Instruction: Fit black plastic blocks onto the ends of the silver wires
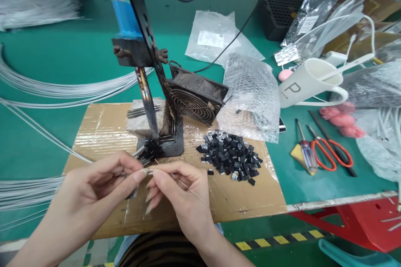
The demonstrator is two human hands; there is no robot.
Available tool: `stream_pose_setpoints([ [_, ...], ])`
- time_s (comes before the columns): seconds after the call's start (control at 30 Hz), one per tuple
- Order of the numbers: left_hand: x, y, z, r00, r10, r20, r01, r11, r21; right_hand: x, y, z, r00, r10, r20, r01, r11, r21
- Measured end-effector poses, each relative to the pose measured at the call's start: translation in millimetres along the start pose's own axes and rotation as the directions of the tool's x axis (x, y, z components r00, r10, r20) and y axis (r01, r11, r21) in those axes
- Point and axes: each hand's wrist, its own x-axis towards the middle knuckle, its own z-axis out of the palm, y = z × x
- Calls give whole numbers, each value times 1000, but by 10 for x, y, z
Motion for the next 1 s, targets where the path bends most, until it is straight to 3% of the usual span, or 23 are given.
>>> stream_pose_setpoints([
  [0.73, 21, 14, 41, 1000, 1, -3, -1, 1000, 8, 63, -122, 41, 994, 106, -3, -106, 991, 77],
  [1.0, 2, -8, 112, 996, 35, -84, -33, 999, 22, 43, -74, 43, 996, 91, -25, -88, 992, 95],
])
